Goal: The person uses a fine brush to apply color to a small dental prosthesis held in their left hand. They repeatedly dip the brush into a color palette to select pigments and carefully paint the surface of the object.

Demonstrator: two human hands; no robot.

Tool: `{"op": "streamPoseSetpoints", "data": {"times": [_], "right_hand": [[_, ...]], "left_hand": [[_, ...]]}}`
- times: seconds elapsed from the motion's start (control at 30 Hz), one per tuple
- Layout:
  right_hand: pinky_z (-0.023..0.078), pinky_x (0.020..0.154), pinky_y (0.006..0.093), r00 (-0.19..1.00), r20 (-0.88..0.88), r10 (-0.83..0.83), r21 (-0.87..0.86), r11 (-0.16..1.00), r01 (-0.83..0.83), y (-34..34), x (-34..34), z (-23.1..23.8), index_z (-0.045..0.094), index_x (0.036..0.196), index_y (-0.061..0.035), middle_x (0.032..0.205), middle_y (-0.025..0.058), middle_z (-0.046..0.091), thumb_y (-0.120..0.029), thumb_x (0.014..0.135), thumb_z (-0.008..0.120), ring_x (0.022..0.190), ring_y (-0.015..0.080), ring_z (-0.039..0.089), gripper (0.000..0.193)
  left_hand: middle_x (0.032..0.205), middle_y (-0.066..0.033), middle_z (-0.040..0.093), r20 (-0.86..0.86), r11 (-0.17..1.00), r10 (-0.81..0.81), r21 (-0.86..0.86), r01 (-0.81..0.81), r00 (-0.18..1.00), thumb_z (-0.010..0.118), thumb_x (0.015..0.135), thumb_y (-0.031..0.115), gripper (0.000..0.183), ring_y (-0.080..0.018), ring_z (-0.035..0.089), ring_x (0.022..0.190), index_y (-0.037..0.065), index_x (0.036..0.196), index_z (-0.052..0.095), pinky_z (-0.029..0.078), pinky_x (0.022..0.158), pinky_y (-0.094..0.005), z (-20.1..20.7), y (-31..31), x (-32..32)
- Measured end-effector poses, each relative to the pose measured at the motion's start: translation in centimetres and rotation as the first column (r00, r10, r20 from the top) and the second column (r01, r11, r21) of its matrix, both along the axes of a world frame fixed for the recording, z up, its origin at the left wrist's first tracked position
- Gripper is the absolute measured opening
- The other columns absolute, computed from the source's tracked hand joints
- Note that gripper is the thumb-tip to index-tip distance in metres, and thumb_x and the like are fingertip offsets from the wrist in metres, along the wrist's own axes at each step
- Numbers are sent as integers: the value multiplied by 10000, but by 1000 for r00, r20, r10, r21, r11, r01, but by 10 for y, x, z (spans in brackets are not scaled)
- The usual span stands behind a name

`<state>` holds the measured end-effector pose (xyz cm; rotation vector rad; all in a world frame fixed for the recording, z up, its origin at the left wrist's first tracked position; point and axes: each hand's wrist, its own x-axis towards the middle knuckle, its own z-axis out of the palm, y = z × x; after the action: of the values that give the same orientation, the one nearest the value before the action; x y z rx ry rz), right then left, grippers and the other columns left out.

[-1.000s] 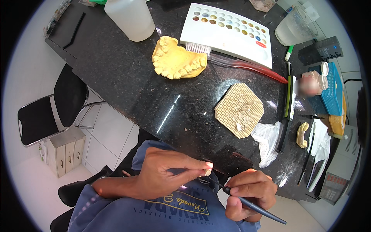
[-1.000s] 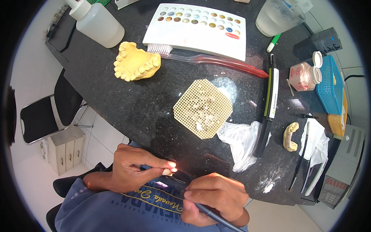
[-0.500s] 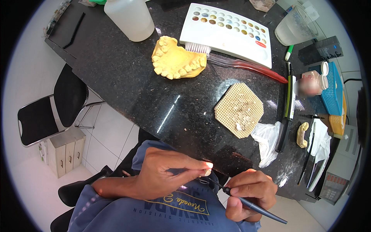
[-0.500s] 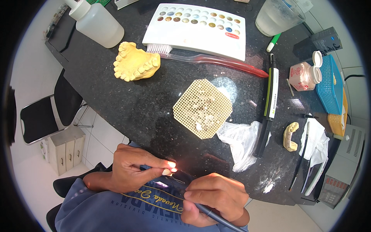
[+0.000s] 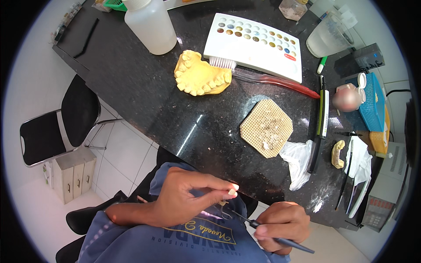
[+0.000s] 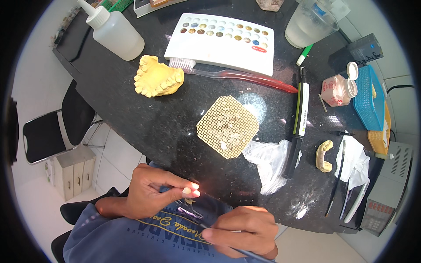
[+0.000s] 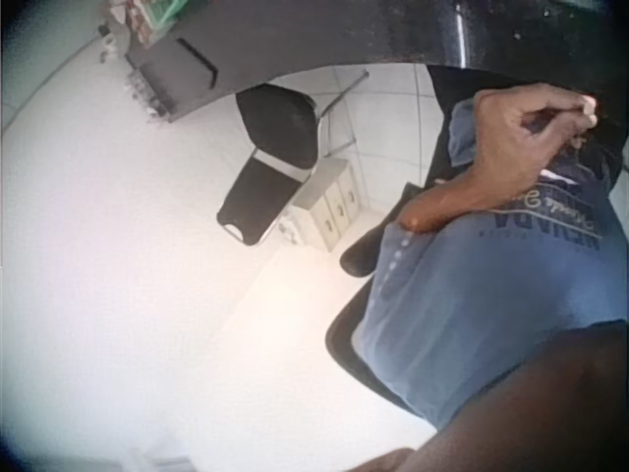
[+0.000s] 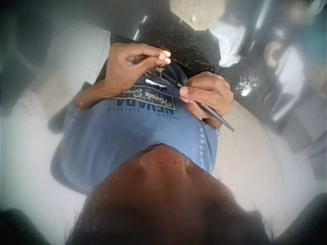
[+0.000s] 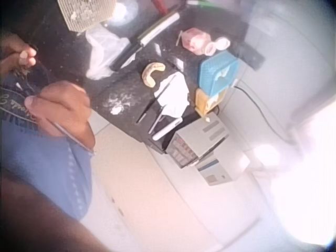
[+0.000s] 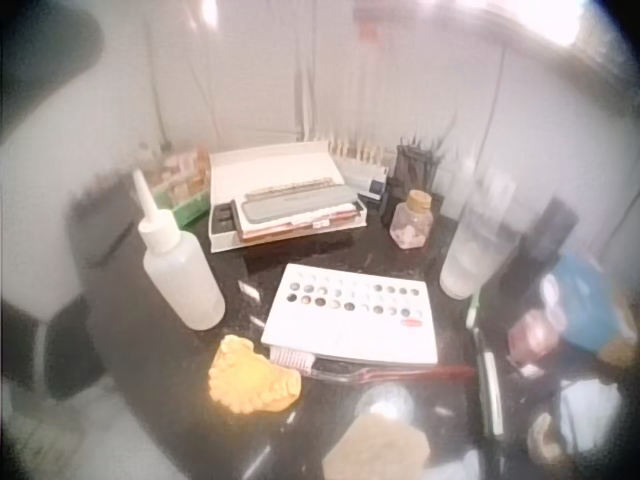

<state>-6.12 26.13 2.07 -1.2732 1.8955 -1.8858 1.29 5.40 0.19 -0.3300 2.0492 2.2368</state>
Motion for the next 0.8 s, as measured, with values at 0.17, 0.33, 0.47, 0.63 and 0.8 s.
{"op": "streamPoseSetpoints", "data": {"times": [0.17,0.33,0.47,0.63,0.8], "right_hand": [[441,462,201,991,-135,-24,146,988,44,-7,11,1,767,910,-90,752,0,622,-23,563,775,585,107,611,354],[436,460,205,979,-206,-8,183,982,47,-12,15,-3,757,908,-85,742,10,624,-37,595,772,575,113,606,317],[462,467,221,984,-176,6,194,981,29,-1,15,-1,735,890,-62,740,28,637,-29,642,763,577,132,624,252],[518,463,269,991,-91,-102,31,994,106,8,11,-4,614,880,14,743,119,596,-80,785,653,532,216,638,140],[457,469,240,939,-16,-345,32,938,345,1,18,-6,530,881,-22,740,91,531,-204,857,668,501,158,564,229]], "left_hand": [[901,-198,714,80,989,-12,147,0,997,677,849,-46,100,-206,712,855,-75,943,697,592,776,-275,-1,0,2],[958,-146,724,98,965,17,259,-42,995,700,852,7,144,-151,699,877,-39,987,703,567,772,-237,-6,2,6],[954,-139,726,86,966,8,258,-30,996,703,851,13,148,-137,698,870,-32,993,706,567,750,-229,-7,1,6],[923,-116,732,-82,993,-63,-107,55,995,740,803,21,188,-148,711,793,-7,988,719,545,648,-213,-4,-3,3],[785,-66,716,-321,870,-119,-490,-57,940,764,721,2,242,-153,671,655,26,961,740,516,568,-219,1,-1,3]]}}
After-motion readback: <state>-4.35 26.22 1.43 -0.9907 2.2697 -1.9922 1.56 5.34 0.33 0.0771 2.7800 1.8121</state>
